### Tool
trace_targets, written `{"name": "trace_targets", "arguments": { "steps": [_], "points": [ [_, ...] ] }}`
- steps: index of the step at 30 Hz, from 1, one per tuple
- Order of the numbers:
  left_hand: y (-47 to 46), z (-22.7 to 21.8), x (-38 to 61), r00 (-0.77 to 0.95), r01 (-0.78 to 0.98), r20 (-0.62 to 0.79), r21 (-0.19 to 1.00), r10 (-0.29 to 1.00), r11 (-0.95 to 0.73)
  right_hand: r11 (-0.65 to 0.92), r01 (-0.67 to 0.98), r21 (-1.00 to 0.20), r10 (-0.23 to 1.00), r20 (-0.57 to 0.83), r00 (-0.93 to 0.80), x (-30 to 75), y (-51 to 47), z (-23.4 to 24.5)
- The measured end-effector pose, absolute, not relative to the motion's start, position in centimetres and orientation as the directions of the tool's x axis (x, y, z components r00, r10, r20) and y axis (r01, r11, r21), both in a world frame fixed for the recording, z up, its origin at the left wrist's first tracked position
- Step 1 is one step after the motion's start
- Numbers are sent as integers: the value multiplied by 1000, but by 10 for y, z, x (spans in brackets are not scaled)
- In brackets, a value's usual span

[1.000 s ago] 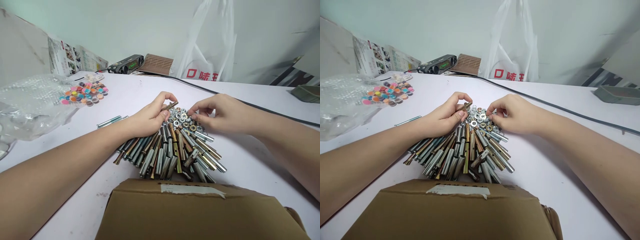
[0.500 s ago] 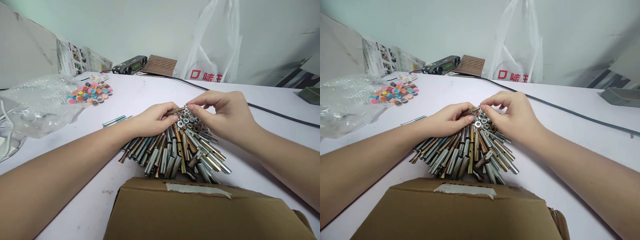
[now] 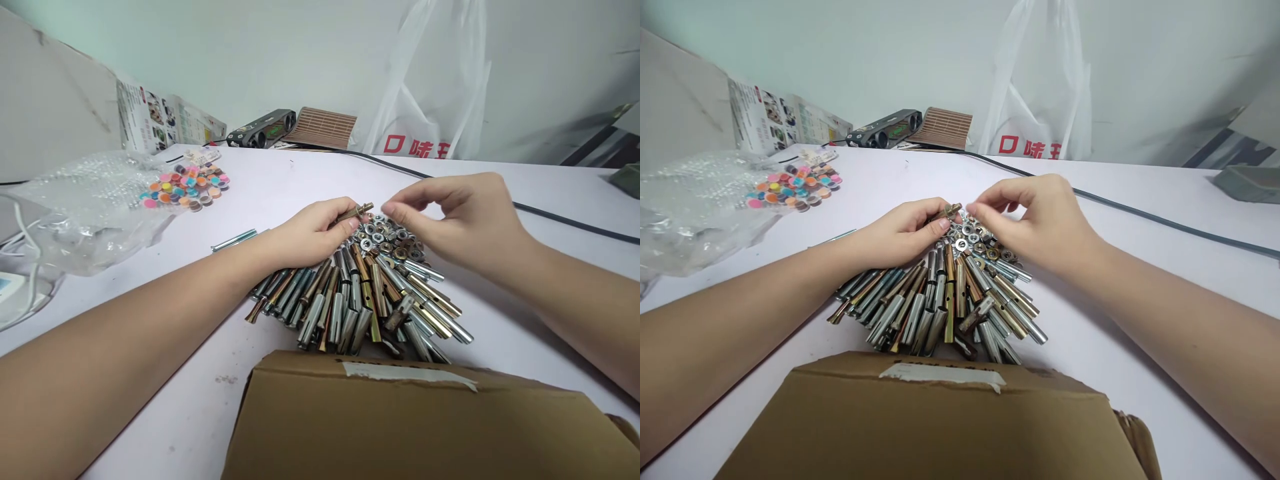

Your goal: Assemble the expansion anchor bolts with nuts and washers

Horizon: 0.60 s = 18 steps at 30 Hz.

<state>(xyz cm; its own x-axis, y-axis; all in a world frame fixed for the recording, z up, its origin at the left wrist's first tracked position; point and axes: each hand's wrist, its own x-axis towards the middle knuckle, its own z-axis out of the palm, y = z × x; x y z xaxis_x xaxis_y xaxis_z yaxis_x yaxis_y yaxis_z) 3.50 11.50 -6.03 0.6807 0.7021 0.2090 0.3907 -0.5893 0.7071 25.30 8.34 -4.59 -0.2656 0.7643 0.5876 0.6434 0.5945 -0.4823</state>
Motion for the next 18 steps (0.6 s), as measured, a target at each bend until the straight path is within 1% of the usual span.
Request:
{"name": "trace_targets", "arguments": {
  "steps": [2, 3, 6, 7, 10, 12, 15, 16, 18],
  "points": [
    [117, -61, 35, 672, 377, 216, 724, 709, -578, 524, 718, -457, 805, 542, -243, 256, 86, -43],
    [117, -61, 35, 672, 373, 215, 728, 709, -575, 492, 749, -444, 831, 496, -252, 257, 88, -42],
    [117, -62, 35, 672, 391, 193, 727, 715, -564, 456, 795, -401, 879, 344, -331, 258, 90, -43],
    [117, -62, 35, 667, 403, 187, 724, 721, -560, 459, 799, -388, 881, 319, -351, 259, 90, -43],
    [117, -62, 35, 654, 415, 194, 716, 731, -561, 497, 793, -352, 862, 303, -405, 260, 88, -40],
    [117, -62, 35, 652, 424, 198, 705, 732, -569, 536, 778, -329, 844, 237, -481, 261, 86, -36],
    [116, -61, 35, 652, 431, 195, 700, 733, -569, 570, 762, -306, 815, 92, -573, 265, 86, -31],
    [116, -61, 35, 653, 430, 193, 702, 733, -568, 576, 762, -297, 808, 61, -587, 266, 86, -30],
    [115, -59, 34, 661, 429, 190, 698, 726, -573, 571, 757, -316, 807, 47, -589, 267, 85, -29]
  ]
}}
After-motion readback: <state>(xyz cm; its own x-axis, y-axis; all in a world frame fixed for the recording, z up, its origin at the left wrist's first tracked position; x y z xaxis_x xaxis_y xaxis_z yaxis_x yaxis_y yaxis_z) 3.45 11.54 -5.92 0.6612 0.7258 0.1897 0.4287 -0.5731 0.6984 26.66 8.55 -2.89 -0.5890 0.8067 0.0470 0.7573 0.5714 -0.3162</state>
